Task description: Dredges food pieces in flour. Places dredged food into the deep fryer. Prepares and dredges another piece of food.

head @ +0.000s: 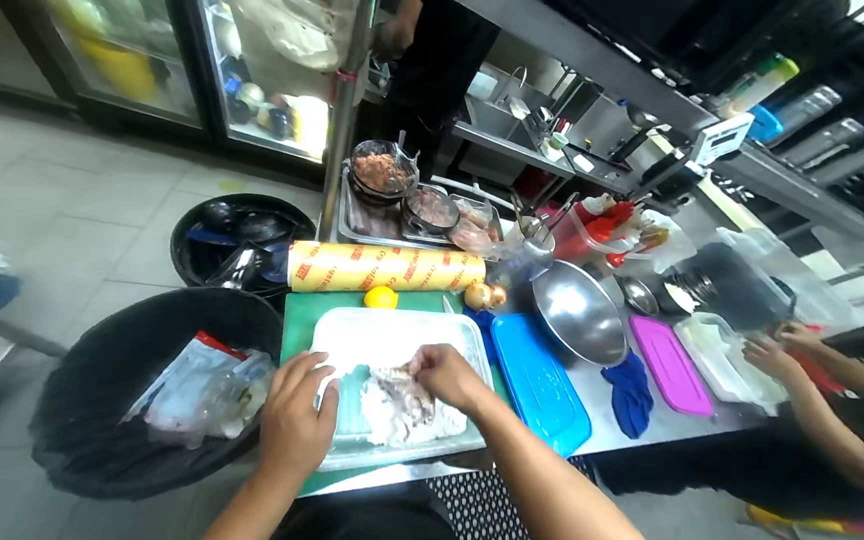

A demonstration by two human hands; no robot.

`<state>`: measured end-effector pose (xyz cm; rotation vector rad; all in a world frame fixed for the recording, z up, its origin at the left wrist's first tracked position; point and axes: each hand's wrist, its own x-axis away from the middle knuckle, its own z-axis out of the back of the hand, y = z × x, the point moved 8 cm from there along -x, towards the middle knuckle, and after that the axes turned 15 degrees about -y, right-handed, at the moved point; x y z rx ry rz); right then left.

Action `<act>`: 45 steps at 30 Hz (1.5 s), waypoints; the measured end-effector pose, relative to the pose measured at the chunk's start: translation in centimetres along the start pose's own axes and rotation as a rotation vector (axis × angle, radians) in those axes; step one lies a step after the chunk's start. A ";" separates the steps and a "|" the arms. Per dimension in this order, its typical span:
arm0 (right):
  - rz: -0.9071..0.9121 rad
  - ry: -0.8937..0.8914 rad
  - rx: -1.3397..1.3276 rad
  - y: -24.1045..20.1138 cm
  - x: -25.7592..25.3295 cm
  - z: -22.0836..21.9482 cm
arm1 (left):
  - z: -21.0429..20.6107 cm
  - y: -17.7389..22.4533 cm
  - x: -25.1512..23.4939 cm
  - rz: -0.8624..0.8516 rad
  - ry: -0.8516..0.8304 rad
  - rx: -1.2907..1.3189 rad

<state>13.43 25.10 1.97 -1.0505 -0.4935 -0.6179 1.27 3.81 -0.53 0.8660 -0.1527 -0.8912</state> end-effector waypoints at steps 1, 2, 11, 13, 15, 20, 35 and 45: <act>0.043 0.008 -0.024 0.0 -0.1 0.8 | 0.0 0.0 0.1 0.004 -0.004 0.001; 0.061 0.034 -0.011 0.4 -0.4 1.6 | 0.0 0.0 0.2 0.012 -0.010 -0.001; -0.434 0.004 0.582 6.1 -0.7 -2.3 | -0.4 -0.4 0.0 0.064 -0.036 -0.022; -0.404 -0.005 0.574 5.9 -0.4 -3.3 | -0.4 -0.4 -0.2 0.066 -0.038 -0.019; -0.311 -0.018 0.404 5.3 -0.5 -2.9 | -0.4 -0.3 -0.2 0.064 -0.046 -0.021; -0.129 0.104 0.154 1.4 -0.9 -1.5 | -0.3 -0.3 -0.2 0.065 -0.043 -0.021; -0.237 -0.010 0.685 0.5 -3.2 -7.7 | -0.5 -0.2 -0.2 0.052 -0.031 -0.019; 0.068 0.035 -0.053 -0.3 -2.2 -0.4 | -0.3 -0.2 -0.2 0.049 -0.035 -0.018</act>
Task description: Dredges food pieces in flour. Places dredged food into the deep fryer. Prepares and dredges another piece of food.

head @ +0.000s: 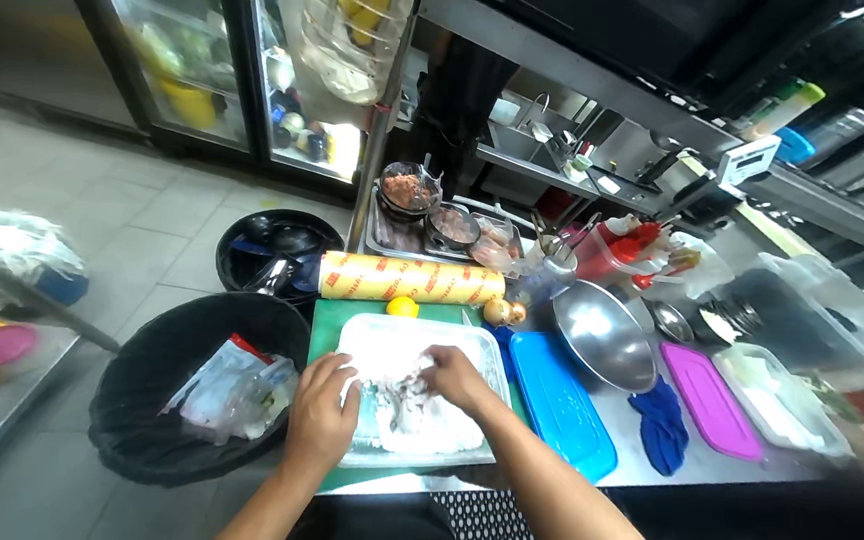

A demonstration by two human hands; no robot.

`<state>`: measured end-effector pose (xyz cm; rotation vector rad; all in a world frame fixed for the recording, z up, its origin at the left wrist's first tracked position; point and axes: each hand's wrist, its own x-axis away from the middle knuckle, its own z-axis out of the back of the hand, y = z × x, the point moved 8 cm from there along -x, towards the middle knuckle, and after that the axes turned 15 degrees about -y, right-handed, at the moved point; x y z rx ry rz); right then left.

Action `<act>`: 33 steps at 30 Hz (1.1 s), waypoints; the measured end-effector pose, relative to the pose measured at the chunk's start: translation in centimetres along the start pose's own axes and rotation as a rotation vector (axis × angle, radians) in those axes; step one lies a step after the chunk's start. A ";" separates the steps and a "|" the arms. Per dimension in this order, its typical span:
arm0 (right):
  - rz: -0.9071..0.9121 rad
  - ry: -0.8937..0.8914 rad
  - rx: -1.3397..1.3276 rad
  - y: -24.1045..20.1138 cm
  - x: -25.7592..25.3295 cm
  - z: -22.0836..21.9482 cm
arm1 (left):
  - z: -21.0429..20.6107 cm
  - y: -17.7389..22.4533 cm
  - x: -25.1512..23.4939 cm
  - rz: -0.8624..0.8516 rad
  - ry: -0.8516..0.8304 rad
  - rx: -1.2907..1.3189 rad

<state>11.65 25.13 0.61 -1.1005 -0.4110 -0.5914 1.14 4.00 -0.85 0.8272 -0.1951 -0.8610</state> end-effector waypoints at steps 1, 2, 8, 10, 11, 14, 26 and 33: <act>-0.005 0.038 -0.041 0.6 0.2 0.8 | 0.0 -0.1 0.1 0.003 -0.002 0.002; -0.054 0.073 0.017 1.4 0.5 1.6 | 0.0 -0.1 0.1 0.006 -0.006 0.002; -0.530 -0.145 0.576 6.1 2.9 -1.5 | -0.2 -0.2 0.0 0.013 -0.010 -0.005; -0.471 -0.224 0.586 6.3 2.5 -3.7 | -0.3 -0.2 -0.1 0.004 -0.010 -0.002; -0.401 -0.233 0.543 6.0 1.9 -4.2 | -0.3 -0.2 -0.1 0.002 -0.011 -0.001; -0.221 -0.097 0.299 3.4 1.4 -2.8 | -0.1 -0.1 -0.2 -0.002 -0.009 0.006; -0.251 -0.177 0.760 2.2 0.9 -5.0 | 0.0 -0.2 0.1 0.005 0.006 0.021; -0.202 0.079 0.768 1.7 -1.4 1.5 | -0.1 -0.3 0.1 0.010 -0.001 0.022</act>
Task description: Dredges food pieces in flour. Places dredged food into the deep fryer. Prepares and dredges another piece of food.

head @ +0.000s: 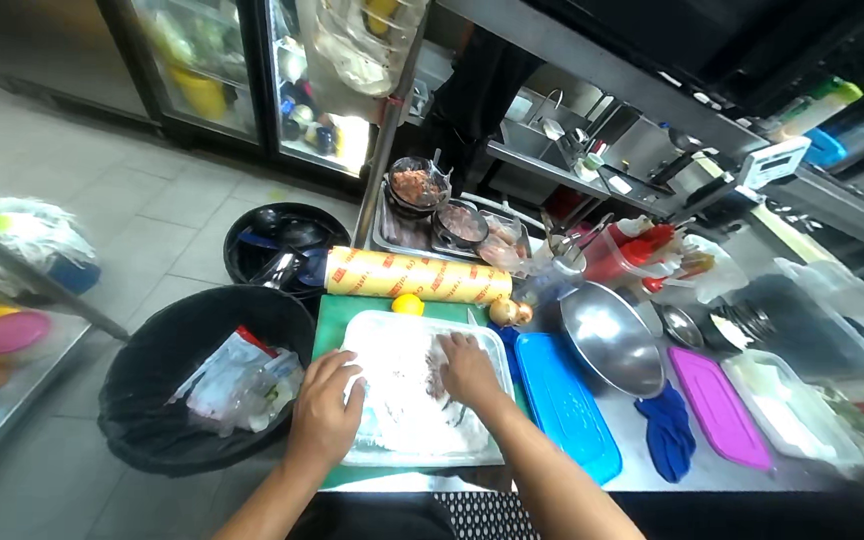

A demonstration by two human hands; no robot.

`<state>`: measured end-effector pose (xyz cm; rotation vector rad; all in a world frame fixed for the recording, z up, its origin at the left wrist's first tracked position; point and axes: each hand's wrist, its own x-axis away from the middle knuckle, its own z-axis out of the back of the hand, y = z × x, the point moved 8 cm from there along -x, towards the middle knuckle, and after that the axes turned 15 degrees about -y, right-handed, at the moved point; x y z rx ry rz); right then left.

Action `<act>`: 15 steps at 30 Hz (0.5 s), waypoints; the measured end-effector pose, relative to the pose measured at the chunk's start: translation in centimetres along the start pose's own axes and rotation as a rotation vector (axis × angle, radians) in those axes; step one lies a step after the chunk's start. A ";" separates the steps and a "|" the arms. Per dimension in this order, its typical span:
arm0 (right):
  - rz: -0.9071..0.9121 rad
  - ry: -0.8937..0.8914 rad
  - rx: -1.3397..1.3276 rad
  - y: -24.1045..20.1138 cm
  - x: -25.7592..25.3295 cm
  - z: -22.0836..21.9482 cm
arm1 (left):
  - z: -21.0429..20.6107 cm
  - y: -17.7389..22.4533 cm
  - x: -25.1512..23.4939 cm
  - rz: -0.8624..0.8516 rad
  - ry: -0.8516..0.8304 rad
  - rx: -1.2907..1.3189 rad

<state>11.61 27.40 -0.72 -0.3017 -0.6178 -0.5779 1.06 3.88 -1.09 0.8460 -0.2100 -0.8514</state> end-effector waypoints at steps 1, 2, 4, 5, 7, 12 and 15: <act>0.022 -0.040 0.028 0.3 -0.6 -1.0 | 0.0 0.0 0.0 -0.001 0.000 -0.004; 0.042 -0.072 0.034 0.7 -1.0 -2.2 | -0.1 0.0 0.0 -0.001 -0.005 -0.007; 0.014 -0.093 -0.103 1.5 -0.8 -2.8 | -0.1 0.0 -0.1 0.004 -0.009 -0.010; -0.004 -0.059 -0.220 1.7 -0.3 -2.1 | 0.0 0.0 -0.2 0.006 -0.002 -0.008; 0.014 0.015 -0.420 1.2 1.0 -0.5 | 0.0 0.0 -0.2 0.007 0.011 0.003; 0.155 -0.172 -0.041 -2.1 1.8 -4.0 | 0.0 0.1 -0.3 -0.012 0.000 0.002; 0.049 -0.270 0.102 -2.3 3.0 -4.9 | 0.0 0.0 -0.4 -0.015 0.009 -0.015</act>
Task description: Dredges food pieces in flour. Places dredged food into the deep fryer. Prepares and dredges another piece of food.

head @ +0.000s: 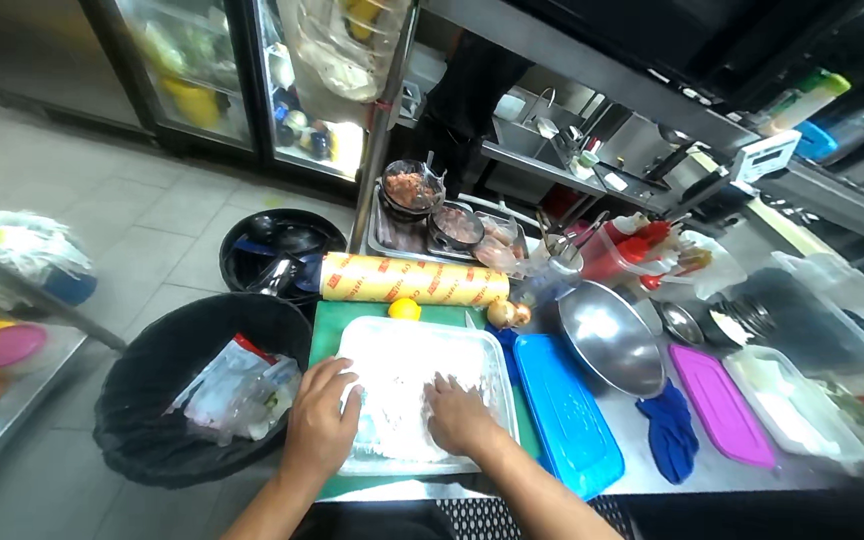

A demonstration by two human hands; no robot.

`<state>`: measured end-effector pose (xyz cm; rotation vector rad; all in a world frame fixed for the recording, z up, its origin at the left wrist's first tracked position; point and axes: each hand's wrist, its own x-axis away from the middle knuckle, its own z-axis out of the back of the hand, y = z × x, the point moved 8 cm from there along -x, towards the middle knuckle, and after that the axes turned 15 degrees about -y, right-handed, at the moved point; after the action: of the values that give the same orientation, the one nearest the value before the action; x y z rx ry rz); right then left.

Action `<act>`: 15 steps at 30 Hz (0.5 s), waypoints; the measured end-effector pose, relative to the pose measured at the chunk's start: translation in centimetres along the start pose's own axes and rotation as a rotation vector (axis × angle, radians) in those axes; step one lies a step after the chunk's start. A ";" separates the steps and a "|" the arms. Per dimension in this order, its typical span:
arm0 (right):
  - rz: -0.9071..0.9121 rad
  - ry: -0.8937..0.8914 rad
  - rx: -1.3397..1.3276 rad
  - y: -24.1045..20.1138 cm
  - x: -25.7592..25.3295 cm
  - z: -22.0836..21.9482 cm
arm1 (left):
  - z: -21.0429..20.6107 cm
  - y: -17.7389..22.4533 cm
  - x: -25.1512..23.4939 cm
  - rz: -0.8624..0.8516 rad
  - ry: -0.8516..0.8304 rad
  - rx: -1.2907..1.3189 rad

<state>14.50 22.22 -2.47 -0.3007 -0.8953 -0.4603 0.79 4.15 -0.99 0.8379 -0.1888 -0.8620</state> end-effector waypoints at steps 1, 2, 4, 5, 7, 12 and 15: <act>-0.025 0.032 -0.029 -0.1 0.8 0.9 | 0.0 0.0 0.1 0.001 0.012 0.000; -0.035 0.086 -0.086 -0.1 1.3 1.8 | -0.1 0.0 0.3 0.001 0.018 0.003; -0.027 0.197 -0.251 0.2 0.9 3.2 | -0.1 0.0 0.3 -0.007 0.020 0.008; -0.031 0.216 -0.319 0.5 -0.1 3.2 | -0.1 0.0 0.3 -0.011 0.018 0.006; -0.045 0.214 -0.428 1.0 -2.6 2.2 | -0.2 0.0 0.3 -0.009 0.013 -0.004; 0.134 0.118 -1.002 1.4 -3.3 0.5 | -0.2 -0.1 0.6 -0.008 0.022 0.007; 0.330 0.085 -1.243 1.7 -1.3 1.8 | -0.2 0.0 0.5 -0.013 0.039 0.010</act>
<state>13.45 24.86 -2.56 -1.5230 -0.3577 -0.6694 1.18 3.86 -1.21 0.8655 -0.1537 -0.8570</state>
